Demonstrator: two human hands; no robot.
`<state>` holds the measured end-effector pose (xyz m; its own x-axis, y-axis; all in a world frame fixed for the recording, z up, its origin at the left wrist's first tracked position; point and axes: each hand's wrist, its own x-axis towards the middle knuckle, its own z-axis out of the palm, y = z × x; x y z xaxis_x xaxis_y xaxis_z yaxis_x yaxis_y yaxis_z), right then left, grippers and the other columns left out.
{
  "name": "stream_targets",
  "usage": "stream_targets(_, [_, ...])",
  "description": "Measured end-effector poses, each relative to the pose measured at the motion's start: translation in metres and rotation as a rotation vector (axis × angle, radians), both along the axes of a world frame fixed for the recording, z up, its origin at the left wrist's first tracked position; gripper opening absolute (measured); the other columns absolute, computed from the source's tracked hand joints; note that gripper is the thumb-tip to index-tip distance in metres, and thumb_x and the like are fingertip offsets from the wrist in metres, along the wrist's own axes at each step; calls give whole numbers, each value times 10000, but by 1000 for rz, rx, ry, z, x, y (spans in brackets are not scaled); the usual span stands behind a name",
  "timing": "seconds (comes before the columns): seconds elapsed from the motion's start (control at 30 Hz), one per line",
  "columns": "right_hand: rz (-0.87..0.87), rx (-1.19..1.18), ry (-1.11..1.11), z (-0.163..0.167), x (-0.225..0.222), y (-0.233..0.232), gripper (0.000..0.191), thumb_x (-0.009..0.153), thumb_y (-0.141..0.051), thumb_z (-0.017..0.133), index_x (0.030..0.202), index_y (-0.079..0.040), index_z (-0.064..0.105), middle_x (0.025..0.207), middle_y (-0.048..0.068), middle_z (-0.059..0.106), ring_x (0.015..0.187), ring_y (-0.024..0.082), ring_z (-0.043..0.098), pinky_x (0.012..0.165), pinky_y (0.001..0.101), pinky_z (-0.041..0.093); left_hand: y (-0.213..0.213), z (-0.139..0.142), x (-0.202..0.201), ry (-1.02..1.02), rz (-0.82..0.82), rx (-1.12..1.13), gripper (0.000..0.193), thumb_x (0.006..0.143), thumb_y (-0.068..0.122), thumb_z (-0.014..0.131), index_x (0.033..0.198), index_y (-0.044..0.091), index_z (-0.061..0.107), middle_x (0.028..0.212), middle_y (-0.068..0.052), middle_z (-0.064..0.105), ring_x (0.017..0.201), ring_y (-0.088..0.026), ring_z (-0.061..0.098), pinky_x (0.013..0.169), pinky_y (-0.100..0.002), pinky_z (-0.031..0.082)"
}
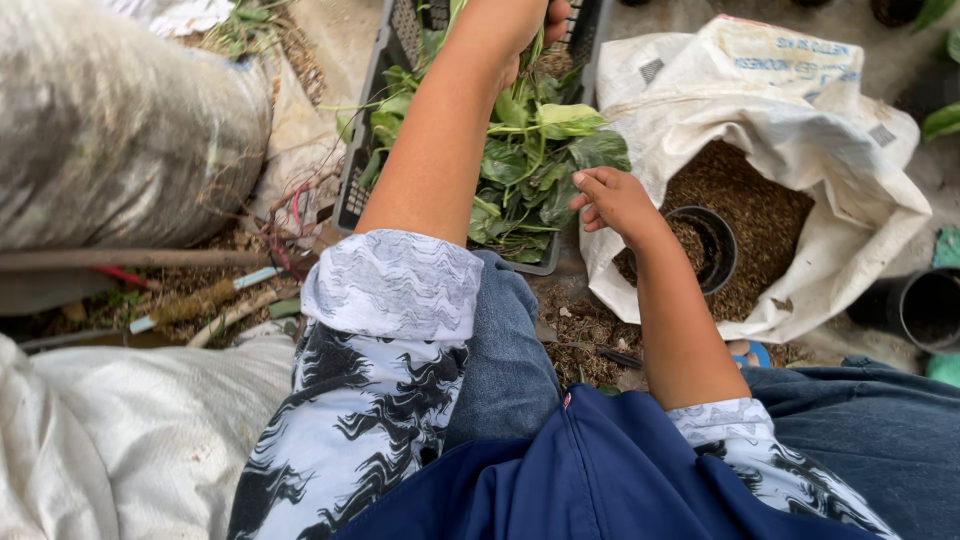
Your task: The person sits on the ground and takes pothos cuttings from a black crate, placing them into a plastic pot. They scoop soil from a large woven sack into the pot around the cuttings, press the soil down, and set the filled pot aside. At the end they stack empty plastic pots.
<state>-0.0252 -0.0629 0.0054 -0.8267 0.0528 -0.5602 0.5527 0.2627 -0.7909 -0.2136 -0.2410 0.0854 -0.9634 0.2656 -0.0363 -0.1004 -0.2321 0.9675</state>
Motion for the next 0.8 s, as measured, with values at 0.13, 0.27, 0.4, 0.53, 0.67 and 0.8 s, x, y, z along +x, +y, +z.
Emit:
stream_targets(0.13, [-137, -92, 78, 6, 41, 52, 419, 1016, -305, 583, 1326, -30, 645, 910, 31, 712, 669, 72, 569, 622, 255, 541, 56, 19, 29, -20, -167, -41, 318, 1029, 331, 560, 807, 103, 573, 733, 7, 582, 663, -107, 626, 654, -317, 602])
stream_targets(0.27, [-358, -266, 248, 16, 82, 101, 405, 1066, -301, 514, 1335, -38, 665, 867, -20, 653, 668, 61, 512, 613, 218, 480, 124, 32, 68, -16, -330, -99, 288, 1004, 331, 583, 927, 54, 596, 782, -7, 589, 670, -112, 631, 626, -320, 599])
stream_targets(0.4, [-454, -291, 456, 36, 116, 149, 422, 1089, -320, 507, 1354, -33, 667, 881, -51, 616, 719, 54, 511, 657, 207, 464, 201, 19, 120, -17, -499, -178, 296, 973, 315, 546, 1149, 80, 511, 815, -15, 602, 645, -112, 625, 587, -300, 592])
stream_targets(0.53, [-439, -326, 531, 50, 159, 201, 414, 1100, -331, 577, 1376, -34, 661, 966, -42, 633, 790, 61, 525, 709, 231, 451, 274, -27, 192, -133, -611, -262, 330, 1000, 293, 526, 1223, 52, 492, 857, -45, 661, 662, -125, 651, 580, -301, 565])
stream_targets(0.67, [-380, -384, 366, 43, 186, 243, 511, 968, -503, 639, 1218, -60, 685, 1027, -13, 724, 899, 78, 644, 824, 233, 512, 307, -86, 247, -86, -651, -364, 357, 1015, 285, 539, 1230, 0, 531, 928, -130, 668, 677, -186, 632, 588, -343, 555])
stream_targets(0.8, [-407, -274, 323, 8, 178, 240, 492, 836, -422, 804, 1136, -43, 708, 1020, -9, 734, 933, 94, 663, 843, 249, 519, 306, -130, 288, 397, -513, -353, 430, 928, 181, 549, 1305, -19, 494, 1084, -248, 722, 962, -380, 719, 823, -467, 558])
